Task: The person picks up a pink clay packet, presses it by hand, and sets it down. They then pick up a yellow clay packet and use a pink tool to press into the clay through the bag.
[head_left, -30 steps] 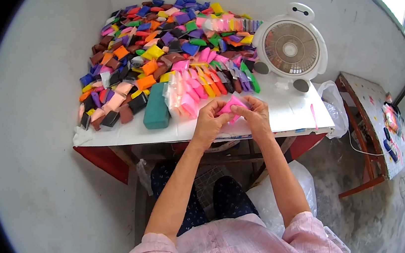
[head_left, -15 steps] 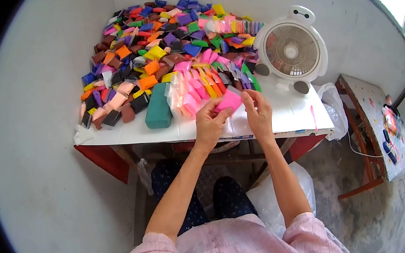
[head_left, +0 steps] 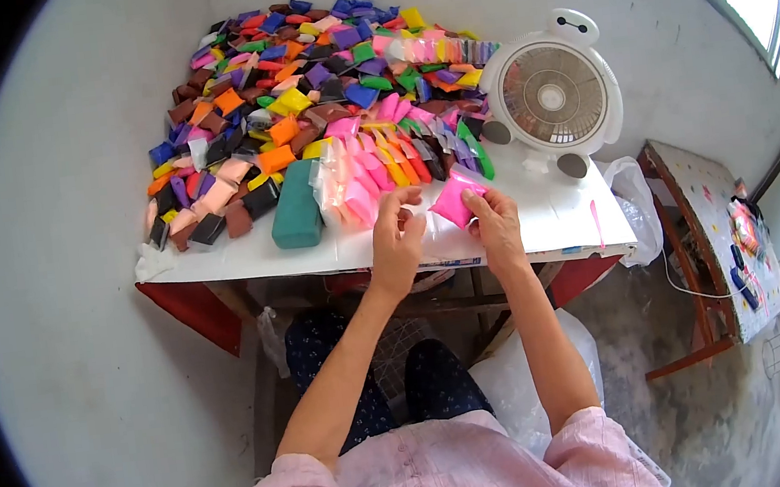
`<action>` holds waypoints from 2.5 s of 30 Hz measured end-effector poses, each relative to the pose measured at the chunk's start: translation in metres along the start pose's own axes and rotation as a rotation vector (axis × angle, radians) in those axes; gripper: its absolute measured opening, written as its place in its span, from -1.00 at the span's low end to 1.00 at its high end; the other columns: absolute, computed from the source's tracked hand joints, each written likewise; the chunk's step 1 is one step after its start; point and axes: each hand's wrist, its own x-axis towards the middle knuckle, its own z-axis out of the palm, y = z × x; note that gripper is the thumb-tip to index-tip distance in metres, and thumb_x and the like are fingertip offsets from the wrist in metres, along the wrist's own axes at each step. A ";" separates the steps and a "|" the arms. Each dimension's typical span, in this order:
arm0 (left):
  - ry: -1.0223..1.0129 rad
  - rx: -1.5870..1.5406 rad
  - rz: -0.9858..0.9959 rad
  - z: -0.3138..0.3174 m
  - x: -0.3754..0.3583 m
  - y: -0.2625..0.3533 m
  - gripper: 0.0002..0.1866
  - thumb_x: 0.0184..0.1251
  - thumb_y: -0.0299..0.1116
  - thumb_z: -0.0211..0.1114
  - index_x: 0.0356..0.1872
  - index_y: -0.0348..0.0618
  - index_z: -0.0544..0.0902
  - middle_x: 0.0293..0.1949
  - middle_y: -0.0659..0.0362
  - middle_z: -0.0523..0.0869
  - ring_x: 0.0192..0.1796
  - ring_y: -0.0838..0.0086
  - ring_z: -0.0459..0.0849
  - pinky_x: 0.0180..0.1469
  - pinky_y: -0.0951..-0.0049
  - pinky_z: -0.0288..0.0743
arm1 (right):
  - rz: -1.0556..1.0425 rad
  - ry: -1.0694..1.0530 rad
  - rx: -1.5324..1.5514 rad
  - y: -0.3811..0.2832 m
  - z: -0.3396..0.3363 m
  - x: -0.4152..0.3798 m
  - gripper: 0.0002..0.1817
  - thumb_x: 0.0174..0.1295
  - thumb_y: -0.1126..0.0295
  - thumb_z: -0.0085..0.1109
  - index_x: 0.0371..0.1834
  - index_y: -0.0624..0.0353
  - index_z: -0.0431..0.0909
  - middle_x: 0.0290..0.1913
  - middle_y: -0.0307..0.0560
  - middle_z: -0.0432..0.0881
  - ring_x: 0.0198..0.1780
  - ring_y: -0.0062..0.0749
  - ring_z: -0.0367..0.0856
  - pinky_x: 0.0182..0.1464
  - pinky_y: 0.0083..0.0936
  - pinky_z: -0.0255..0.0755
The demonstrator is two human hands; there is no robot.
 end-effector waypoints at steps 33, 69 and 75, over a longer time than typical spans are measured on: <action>-0.212 0.594 0.432 -0.014 0.005 -0.011 -0.91 0.28 -0.49 0.21 -0.32 -0.32 0.52 -0.36 -0.05 0.55 -0.23 0.03 0.55 -0.17 0.18 0.45 | -0.115 -0.039 -0.214 0.011 0.003 0.010 -0.52 0.35 0.26 0.24 0.18 0.35 0.37 -0.38 -0.08 0.66 -0.41 -0.52 0.59 -0.38 -0.53 0.43; -0.114 0.686 0.421 -0.007 0.003 -0.009 -0.92 0.19 -0.53 0.18 -0.40 -0.31 0.45 -0.35 -0.07 0.51 -0.19 0.01 0.52 -0.13 0.12 0.44 | -0.789 -0.022 -0.851 0.014 -0.006 -0.018 -0.84 0.10 0.46 0.29 -0.50 0.21 0.47 -0.52 -0.09 0.53 -0.56 -0.26 0.54 -0.51 -0.41 0.35; -0.037 0.539 0.475 -0.010 0.001 -0.009 -0.92 0.24 -0.57 0.15 -0.26 -0.32 0.50 -0.26 -0.05 0.54 -0.12 0.02 0.52 -0.07 0.18 0.45 | -0.249 -0.067 -0.420 -0.005 -0.008 -0.009 -0.72 0.26 0.28 0.29 -0.46 0.28 0.58 -0.56 -0.25 0.58 -0.58 -0.63 0.40 -0.51 -0.57 0.29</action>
